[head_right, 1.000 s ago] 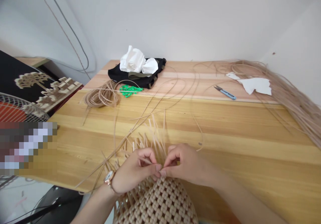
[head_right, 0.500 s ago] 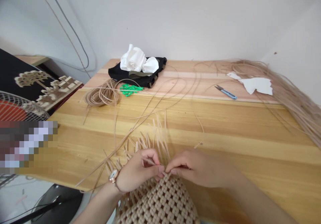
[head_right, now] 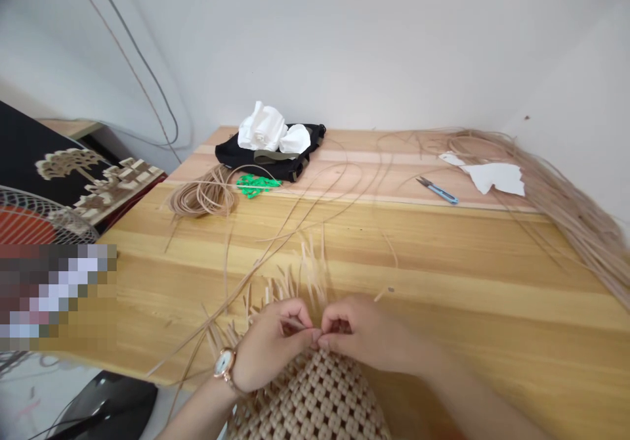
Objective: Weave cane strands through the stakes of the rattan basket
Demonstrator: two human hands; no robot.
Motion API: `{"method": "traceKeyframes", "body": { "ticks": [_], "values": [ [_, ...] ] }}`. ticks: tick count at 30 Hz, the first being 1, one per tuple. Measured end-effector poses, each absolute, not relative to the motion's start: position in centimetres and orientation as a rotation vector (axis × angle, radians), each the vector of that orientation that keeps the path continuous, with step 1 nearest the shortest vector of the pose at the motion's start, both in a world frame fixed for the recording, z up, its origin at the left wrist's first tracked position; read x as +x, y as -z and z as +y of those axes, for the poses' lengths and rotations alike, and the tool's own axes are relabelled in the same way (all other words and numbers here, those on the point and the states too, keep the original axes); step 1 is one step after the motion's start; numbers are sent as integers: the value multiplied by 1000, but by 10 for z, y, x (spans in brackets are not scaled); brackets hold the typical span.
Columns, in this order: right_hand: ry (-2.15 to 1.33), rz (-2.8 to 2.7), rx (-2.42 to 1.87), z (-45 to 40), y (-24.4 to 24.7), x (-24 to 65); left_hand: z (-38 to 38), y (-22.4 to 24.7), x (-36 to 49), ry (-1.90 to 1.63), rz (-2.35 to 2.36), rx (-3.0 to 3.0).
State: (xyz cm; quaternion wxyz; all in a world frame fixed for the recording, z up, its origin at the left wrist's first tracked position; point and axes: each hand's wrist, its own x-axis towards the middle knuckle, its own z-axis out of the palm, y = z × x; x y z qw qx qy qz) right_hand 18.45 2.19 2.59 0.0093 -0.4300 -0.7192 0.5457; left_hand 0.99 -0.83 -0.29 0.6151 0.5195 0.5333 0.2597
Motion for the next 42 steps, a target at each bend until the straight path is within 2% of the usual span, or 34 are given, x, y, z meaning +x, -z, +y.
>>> {"method": "traceKeyframes", "body": {
  "ticks": [2, 5, 15, 21, 29, 36, 42],
  "values": [
    [-1957, -1973, -1344, 27, -15, 186, -7, 1, 9, -607, 1280, 1308],
    [-2105, -1746, -1345, 33, -1, 190, -4, 2, 8, -626, 1273, 1392],
    [-2007, -1587, -1419, 4, 10, 194, 11, 9, 14, -559, 1027, 1124],
    [-1912, -1517, -1475, -2, 10, 200, 1, 4, 19, -570, 1031, 980],
    [-2012, -1608, -1265, 11, 7, 208, -2, -1, 23, -588, 1051, 988],
    [-1799, -2053, -1074, 15, -5, 206, 0, 4, 20, -551, 1139, 1094],
    [-1815, -2065, -1190, 17, -4, 202, 2, 8, 16, -531, 1283, 1205]
  ]
}}
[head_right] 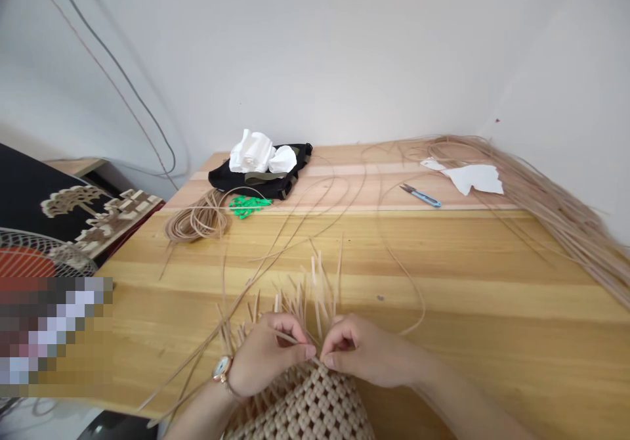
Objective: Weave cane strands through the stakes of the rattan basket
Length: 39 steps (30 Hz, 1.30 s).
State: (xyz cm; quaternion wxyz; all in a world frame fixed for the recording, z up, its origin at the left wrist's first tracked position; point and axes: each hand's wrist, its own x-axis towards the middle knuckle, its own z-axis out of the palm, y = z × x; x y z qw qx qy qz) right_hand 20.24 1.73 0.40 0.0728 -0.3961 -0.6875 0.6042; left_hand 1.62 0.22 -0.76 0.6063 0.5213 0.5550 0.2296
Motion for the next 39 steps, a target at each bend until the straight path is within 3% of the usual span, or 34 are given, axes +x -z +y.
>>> {"method": "traceKeyframes", "body": {
  "ticks": [11, 32, 39],
  "values": [
    [-2057, -1710, -1330, 15, 5, 192, 3, 3, 8, -473, 1308, 1259],
    [-1799, -1928, -1198, 12, -13, 197, 1, 3, 18, -476, 1168, 1295],
    [-1790, -1731, -1223, 7, -1, 195, 1, 2, 21, -431, 1061, 1343]
  ]
}}
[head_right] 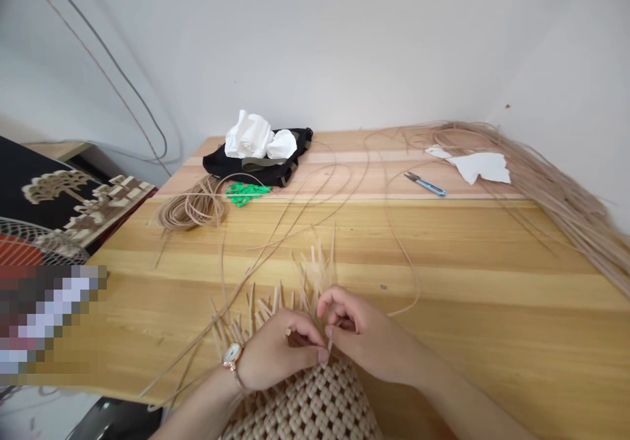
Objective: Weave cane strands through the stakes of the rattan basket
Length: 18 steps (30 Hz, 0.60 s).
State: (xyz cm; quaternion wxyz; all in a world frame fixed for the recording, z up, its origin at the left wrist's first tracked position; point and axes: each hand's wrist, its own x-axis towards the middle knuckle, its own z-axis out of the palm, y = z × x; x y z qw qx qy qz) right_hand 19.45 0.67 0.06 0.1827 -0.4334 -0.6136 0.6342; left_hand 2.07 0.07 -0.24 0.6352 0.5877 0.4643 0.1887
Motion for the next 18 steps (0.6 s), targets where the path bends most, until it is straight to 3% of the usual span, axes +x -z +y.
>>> {"method": "traceKeyframes", "body": {
  "ticks": [10, 18],
  "values": [
    [-1586, -1722, -1351, 4, -3, 192, 4, 11, 18, -347, 1032, 1388],
    [-1671, -1859, -1545, 9, 4, 194, 9, 7, 10, -445, 1069, 1319]
  ]
}}
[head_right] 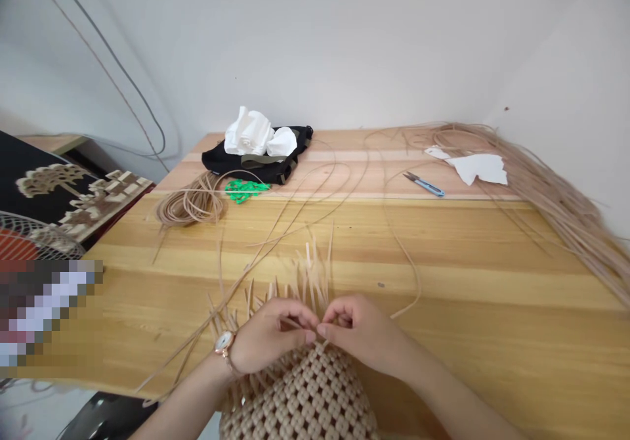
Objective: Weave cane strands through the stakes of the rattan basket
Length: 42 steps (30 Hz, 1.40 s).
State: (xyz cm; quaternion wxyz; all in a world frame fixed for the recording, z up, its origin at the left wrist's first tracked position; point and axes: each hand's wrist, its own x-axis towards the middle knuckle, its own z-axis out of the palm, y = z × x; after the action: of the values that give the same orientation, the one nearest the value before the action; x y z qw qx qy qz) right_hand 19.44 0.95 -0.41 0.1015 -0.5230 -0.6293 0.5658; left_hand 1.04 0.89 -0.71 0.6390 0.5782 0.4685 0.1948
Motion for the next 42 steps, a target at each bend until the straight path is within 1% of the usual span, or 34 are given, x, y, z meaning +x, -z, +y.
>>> {"method": "traceKeyframes", "body": {
  "ticks": [2, 5, 7, 12, 18, 21, 24, 27, 29, 31, 34, 36, 38, 39, 41, 42],
  "values": [
    [-1812, -1798, -1542, 12, 7, 192, 11, 4, 9, -465, 1104, 1347],
    [-2049, -1703, -1412, 15, 7, 190, 12, -1, 7, -435, 1082, 1345],
    [-2137, -1686, -1344, 17, 5, 190, 12, -3, 7, -426, 1059, 1292],
    [-2206, -1726, -1295, 19, 0, 193, 8, -6, 9, -447, 1075, 1218],
    [-2194, -1814, -1296, 19, 1, 196, 9, -2, 5, -446, 1075, 1208],
    [-2007, -2008, -1367, 17, -7, 199, 12, 4, -13, -485, 1192, 1229],
    [-1552, -2267, -1447, 13, -23, 207, 11, 5, -34, -605, 1512, 1377],
    [-1157, -2472, -1330, 10, -41, 217, 3, -3, -36, -765, 1830, 1613],
    [-946, -2601, -1199, 12, -49, 222, -3, -12, -23, -720, 1707, 1760],
    [-752, -2663, -1068, 14, -53, 224, -7, -18, -4, -559, 1421, 1849],
    [-533, -2585, -951, 19, -53, 227, -6, -19, 22, -398, 1173, 1889],
    [-394, -2469, -1002, 21, -47, 230, -3, -15, 29, -378, 1147, 1849],
    [-327, -2389, -1136, 20, -37, 233, -1, -11, 29, -411, 1149, 1742],
    [-353, -2385, -1223, 18, -31, 234, 0, -10, 27, -432, 1138, 1676],
    [-549, -2416, -1402, 12, -21, 232, 1, -9, 23, -468, 1085, 1555],
    [-703, -2405, -1480, 8, -17, 230, 1, -9, 21, -488, 1058, 1509]
  ]
}}
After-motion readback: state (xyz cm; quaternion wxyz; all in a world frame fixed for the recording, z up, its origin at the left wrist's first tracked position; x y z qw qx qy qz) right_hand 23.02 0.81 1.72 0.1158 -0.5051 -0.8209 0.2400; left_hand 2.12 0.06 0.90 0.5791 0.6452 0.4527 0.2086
